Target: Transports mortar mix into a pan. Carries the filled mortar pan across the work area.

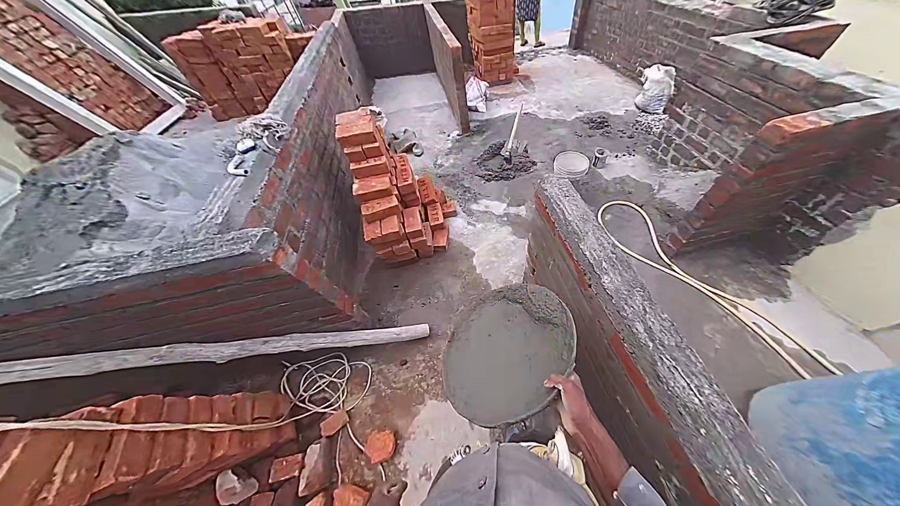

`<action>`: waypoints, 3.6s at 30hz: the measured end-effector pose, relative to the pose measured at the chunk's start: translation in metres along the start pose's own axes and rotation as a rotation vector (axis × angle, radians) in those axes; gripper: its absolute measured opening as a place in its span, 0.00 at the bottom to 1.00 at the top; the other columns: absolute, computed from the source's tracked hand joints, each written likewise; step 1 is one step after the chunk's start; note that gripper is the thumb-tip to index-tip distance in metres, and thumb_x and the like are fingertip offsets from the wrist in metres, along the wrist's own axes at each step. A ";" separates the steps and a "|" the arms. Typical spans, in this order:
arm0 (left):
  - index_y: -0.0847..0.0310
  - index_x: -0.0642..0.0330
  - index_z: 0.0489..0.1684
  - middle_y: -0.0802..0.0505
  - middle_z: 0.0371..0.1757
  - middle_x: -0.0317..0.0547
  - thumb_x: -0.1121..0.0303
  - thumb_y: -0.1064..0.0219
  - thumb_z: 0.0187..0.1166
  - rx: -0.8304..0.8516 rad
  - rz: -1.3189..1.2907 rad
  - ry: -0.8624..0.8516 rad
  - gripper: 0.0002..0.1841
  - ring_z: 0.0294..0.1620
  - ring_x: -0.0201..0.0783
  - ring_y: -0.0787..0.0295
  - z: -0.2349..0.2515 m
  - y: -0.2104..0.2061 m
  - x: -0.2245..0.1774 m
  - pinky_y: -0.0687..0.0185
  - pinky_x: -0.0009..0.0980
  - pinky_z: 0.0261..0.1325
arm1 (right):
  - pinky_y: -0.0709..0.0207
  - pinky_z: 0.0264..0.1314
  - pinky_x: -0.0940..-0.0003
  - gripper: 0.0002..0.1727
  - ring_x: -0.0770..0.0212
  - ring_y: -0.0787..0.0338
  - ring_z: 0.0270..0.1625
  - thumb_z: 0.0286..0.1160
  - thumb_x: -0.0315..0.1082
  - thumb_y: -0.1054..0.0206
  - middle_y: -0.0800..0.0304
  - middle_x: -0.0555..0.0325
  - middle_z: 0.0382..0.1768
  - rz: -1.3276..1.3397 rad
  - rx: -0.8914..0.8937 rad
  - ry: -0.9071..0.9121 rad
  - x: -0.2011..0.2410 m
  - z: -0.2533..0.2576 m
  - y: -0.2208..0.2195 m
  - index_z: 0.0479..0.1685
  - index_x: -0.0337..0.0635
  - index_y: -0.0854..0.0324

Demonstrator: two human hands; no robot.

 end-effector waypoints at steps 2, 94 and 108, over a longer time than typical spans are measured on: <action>0.20 0.70 0.70 0.12 0.64 0.71 0.61 0.41 0.90 -0.067 -0.108 -0.047 0.21 0.66 0.64 0.13 0.034 0.014 -0.051 0.23 0.60 0.73 | 0.16 0.38 0.57 0.31 0.54 0.13 0.43 0.60 0.23 0.33 0.17 0.45 0.47 -0.040 0.044 0.009 0.048 0.045 -0.041 0.69 0.36 0.33; 0.21 0.64 0.71 0.10 0.63 0.60 0.59 0.43 0.88 0.616 0.604 -0.349 0.22 0.59 0.47 0.10 1.414 0.107 -1.979 0.15 0.45 0.65 | 0.15 0.51 0.38 0.37 0.38 0.12 0.59 0.77 0.29 0.37 0.19 0.31 0.64 -0.082 -1.078 -0.822 0.533 1.678 -0.533 0.88 0.38 0.44; 0.22 0.65 0.71 0.11 0.63 0.63 0.57 0.42 0.88 0.700 0.900 -0.415 0.23 0.59 0.53 0.11 1.397 0.028 -1.902 0.17 0.53 0.63 | 0.11 0.46 0.51 0.11 0.54 0.07 0.42 0.65 0.22 0.46 0.09 0.50 0.38 0.952 -1.561 0.201 0.591 1.439 -0.464 0.43 0.42 0.25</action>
Point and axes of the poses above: each hand's wrist, its own z-axis towards the middle knuckle, its own y-axis out of the back of the hand, x = y × z, the point moved 7 cm from there along z, towards the middle knuckle
